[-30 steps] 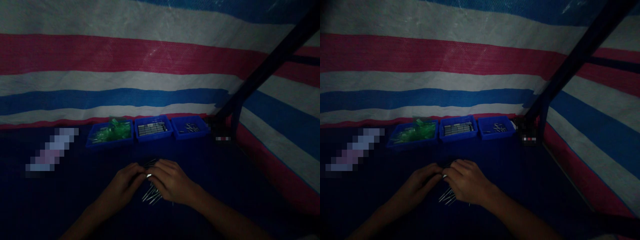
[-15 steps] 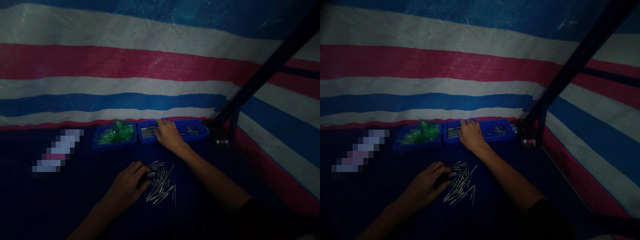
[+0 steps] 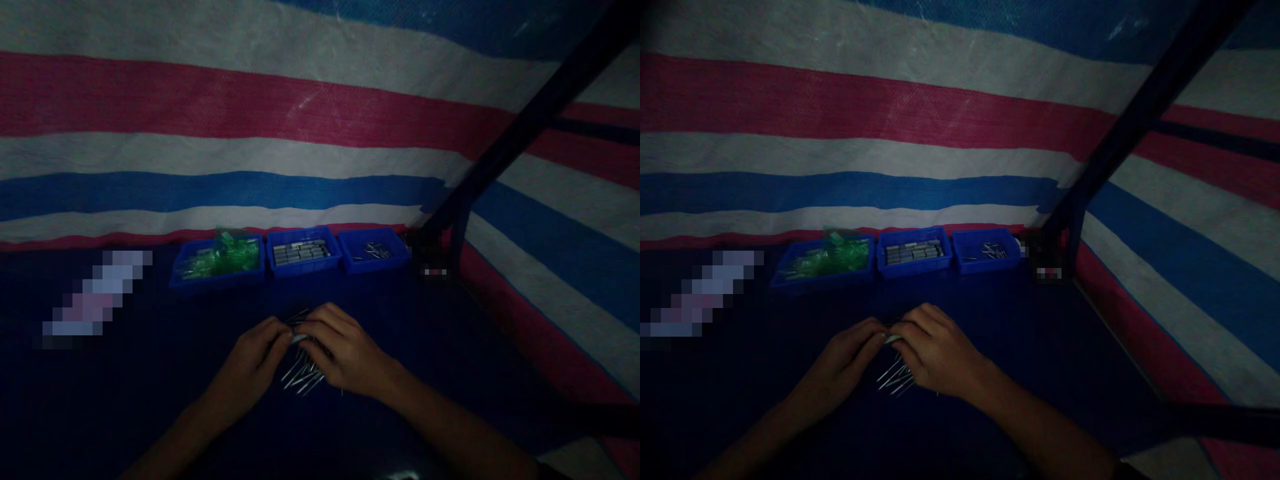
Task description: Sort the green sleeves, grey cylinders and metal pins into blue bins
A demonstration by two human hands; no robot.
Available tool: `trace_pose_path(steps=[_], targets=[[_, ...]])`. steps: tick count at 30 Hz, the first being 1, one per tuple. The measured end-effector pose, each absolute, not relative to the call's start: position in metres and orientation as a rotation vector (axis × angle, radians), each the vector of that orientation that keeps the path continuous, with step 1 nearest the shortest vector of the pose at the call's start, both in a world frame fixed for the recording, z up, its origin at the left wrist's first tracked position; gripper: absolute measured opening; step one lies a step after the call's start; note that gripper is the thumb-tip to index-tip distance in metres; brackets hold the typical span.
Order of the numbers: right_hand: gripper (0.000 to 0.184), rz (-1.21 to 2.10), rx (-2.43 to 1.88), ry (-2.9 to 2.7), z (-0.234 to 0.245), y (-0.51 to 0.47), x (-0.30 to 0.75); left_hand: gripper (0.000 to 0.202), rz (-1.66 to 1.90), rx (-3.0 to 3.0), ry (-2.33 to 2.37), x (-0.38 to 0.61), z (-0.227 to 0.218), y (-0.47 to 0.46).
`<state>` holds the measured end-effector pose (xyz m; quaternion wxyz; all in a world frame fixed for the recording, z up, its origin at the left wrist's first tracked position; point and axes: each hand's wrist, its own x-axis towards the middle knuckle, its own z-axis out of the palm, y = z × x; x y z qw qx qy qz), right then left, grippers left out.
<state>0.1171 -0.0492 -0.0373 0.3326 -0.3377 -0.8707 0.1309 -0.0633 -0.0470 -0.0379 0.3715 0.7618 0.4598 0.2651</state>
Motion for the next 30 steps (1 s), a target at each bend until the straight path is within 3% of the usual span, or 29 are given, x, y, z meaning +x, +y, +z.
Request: trace_pose_path(steps=[11, 16, 18, 25, 30], targets=[[0.016, -0.037, -1.164, -2.107, -0.016, 0.020, 0.137, 0.021, 0.701, 2.413, 1.370, -0.071, -0.054, -0.040], [0.030, -0.188, -1.286, -2.100, -0.004, 0.054, 0.131, 0.016, 0.564, 2.636, 1.461, -0.071, -0.057, -0.035], [0.033, -0.158, -1.279, -2.075, -0.005, 0.041, 0.130, 0.011, 0.546, 2.663, 1.470, -0.069, -0.056, -0.036], [0.017, 0.286, -1.114, -2.082, -0.047, -0.031, 0.140, 0.010, 0.595, 2.680, 1.484, -0.064, -0.059, -0.038], [0.017, 0.381, -1.107, -2.186, -0.060, -0.034, 0.138, 0.012, 0.617, 2.697, 1.443, -0.062, -0.059, -0.042]])
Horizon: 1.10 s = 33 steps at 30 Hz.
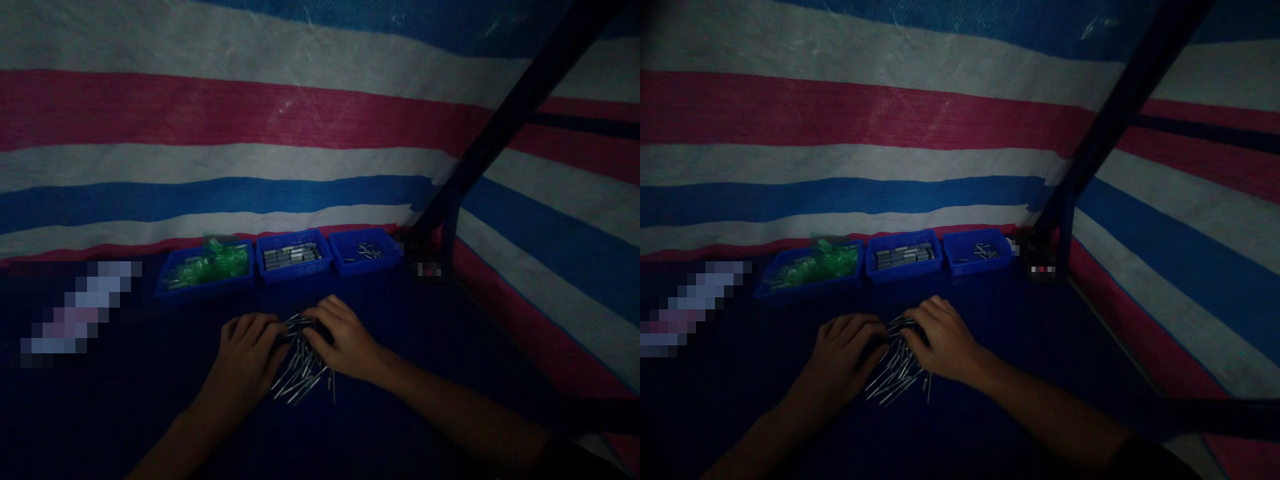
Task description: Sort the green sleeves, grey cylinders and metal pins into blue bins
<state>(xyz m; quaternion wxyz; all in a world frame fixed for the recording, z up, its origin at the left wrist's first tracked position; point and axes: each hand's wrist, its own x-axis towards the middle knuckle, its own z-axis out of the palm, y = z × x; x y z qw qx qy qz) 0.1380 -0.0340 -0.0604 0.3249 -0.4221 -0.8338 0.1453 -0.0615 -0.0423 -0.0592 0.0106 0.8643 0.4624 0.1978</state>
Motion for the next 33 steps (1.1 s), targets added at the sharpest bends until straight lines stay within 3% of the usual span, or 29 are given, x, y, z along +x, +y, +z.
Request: trace_pose_path(steps=[7, 17, 24, 33], targets=[[0.022, 0.412, -1.067, -2.344, -0.056, -0.036, 0.135, 0.010, 0.601, 2.679, 1.442, -0.056, -0.062, -0.046], [0.011, 0.325, -0.888, -2.192, -0.057, -0.022, 0.140, 0.011, 0.840, 2.366, 1.286, -0.055, -0.058, -0.032], [0.014, 0.171, -0.830, -2.237, -0.047, 0.003, 0.141, 0.017, 0.936, 2.193, 1.375, -0.047, -0.047, -0.004], [0.019, 0.214, -0.977, -2.087, -0.056, 0.016, 0.148, 0.013, 0.983, 2.212, 1.272, -0.040, -0.050, 0.015]])
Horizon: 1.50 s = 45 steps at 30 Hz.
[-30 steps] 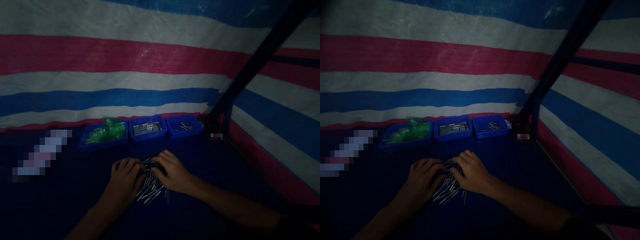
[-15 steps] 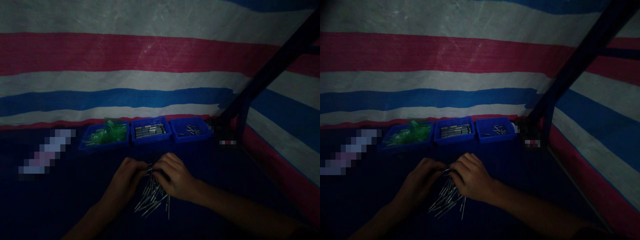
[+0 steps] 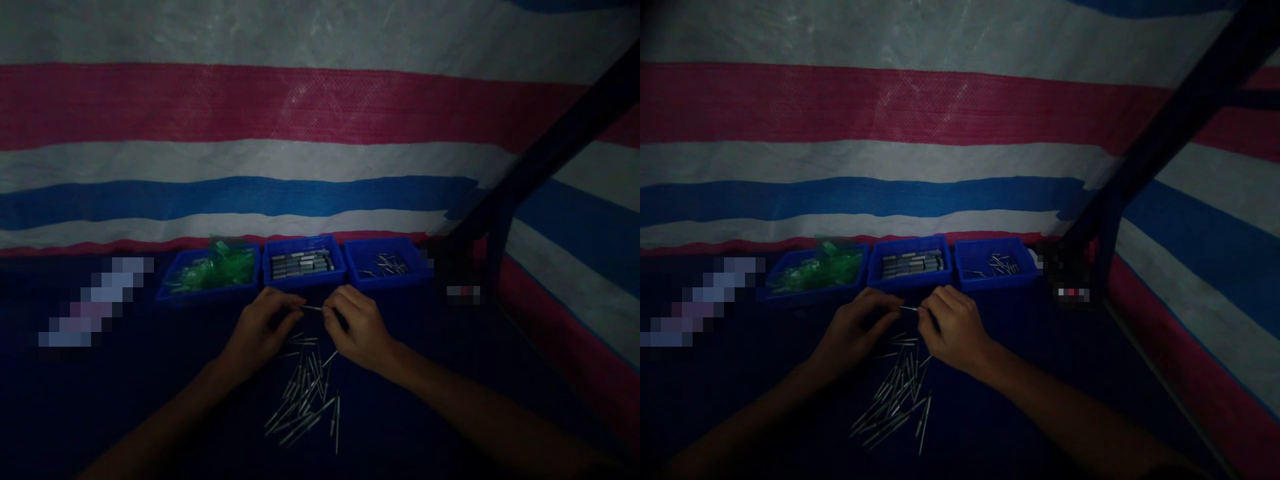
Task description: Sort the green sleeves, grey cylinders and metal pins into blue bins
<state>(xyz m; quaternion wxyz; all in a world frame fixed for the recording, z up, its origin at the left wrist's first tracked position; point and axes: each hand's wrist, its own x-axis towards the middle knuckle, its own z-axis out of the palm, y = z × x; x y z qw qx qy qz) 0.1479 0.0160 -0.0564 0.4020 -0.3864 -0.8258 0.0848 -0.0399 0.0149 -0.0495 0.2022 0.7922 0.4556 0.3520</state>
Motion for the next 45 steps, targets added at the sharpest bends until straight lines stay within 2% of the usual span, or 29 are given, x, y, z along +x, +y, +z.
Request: trace_pose_path(steps=[3, 10, 20, 25, 29, 33, 36, 41, 45], targets=[[0.020, 0.260, -0.973, -2.109, -0.059, 0.017, 0.148, 0.009, 0.974, 2.209, 1.315, -0.041, -0.054, 0.014], [0.010, 0.298, -0.972, -2.134, -0.059, 0.016, 0.148, 0.015, 0.885, 2.184, 1.427, -0.040, -0.054, 0.014], [0.016, 0.268, -0.942, -2.107, -0.057, 0.015, 0.149, 0.022, 0.731, 2.163, 1.349, -0.039, -0.052, 0.012], [0.006, -0.038, -0.830, -1.969, -0.048, 0.021, 0.169, 0.013, 0.636, 2.165, 1.265, -0.041, -0.054, 0.011], [0.004, -0.398, -1.090, -1.790, -0.040, 0.035, 0.192, 0.016, 0.573, 2.260, 1.086, -0.049, -0.048, 0.014], [0.016, -0.519, -1.432, -1.670, -0.042, 0.045, 0.203, 0.019, 0.479, 2.277, 0.992, -0.056, -0.043, 0.015], [0.020, -0.578, -1.510, -1.702, -0.048, 0.048, 0.204, 0.014, 0.446, 2.305, 1.008, -0.055, -0.045, 0.014], [0.014, -0.491, -1.272, -1.860, -0.054, 0.037, 0.189, 0.008, 0.488, 2.317, 1.036, -0.051, -0.050, 0.014], [0.014, -0.205, -0.999, -2.127, -0.052, 0.016, 0.166, 0.013, 0.469, 2.294, 1.076, -0.052, -0.047, 0.017]])
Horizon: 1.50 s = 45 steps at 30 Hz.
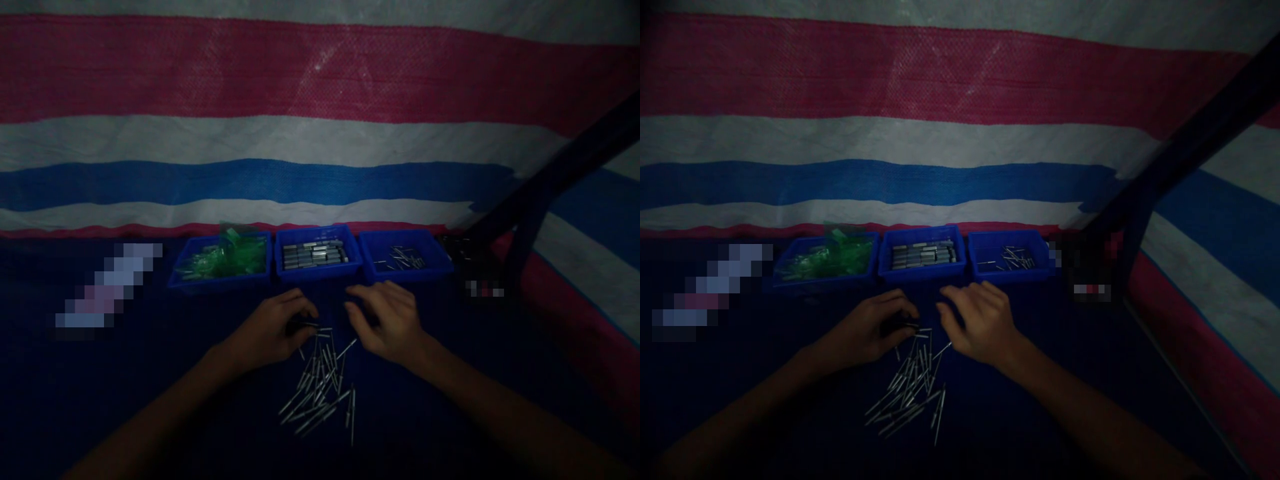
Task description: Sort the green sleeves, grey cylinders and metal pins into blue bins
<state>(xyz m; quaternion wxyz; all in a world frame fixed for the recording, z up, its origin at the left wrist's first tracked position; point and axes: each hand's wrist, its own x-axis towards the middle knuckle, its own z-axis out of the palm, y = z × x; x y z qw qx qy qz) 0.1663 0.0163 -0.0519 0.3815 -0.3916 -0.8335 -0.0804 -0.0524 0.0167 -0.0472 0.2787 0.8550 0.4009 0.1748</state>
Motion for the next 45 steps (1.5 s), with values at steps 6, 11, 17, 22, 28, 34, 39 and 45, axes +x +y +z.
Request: trace_pose_path(steps=[6, 11, 17, 22, 28, 34, 39, 45], targets=[[0.016, 0.097, -0.955, -2.392, -0.057, 0.010, 0.154, 0.008, 0.341, 2.289, 1.098, -0.060, -0.042, 0.027], [0.017, 0.149, -0.943, -2.374, -0.063, 0.013, 0.154, 0.007, 0.346, 2.298, 1.271, -0.053, -0.048, 0.022], [0.016, 0.130, -0.843, -2.370, -0.062, 0.013, 0.150, 0.013, 0.524, 2.113, 1.244, -0.045, -0.056, 0.013], [0.013, 0.076, -0.825, -2.360, -0.060, 0.012, 0.149, 0.019, 0.584, 2.001, 1.250, -0.046, -0.056, 0.016], [0.013, -0.006, -0.857, -2.226, -0.053, 0.007, 0.147, 0.022, 0.518, 2.080, 1.180, -0.050, -0.047, 0.016], [0.016, -0.443, -1.059, -1.889, -0.038, 0.032, 0.185, 0.014, 0.322, 2.354, 1.038, -0.058, -0.044, 0.017], [0.022, -0.746, -1.432, -1.784, -0.025, 0.048, 0.214, 0.010, 0.359, 2.276, 1.033, -0.058, -0.048, 0.022], [0.021, -0.275, -1.042, -2.129, -0.033, 0.012, 0.166, 0.017, 0.588, 1.874, 1.077, -0.057, -0.050, 0.021]])
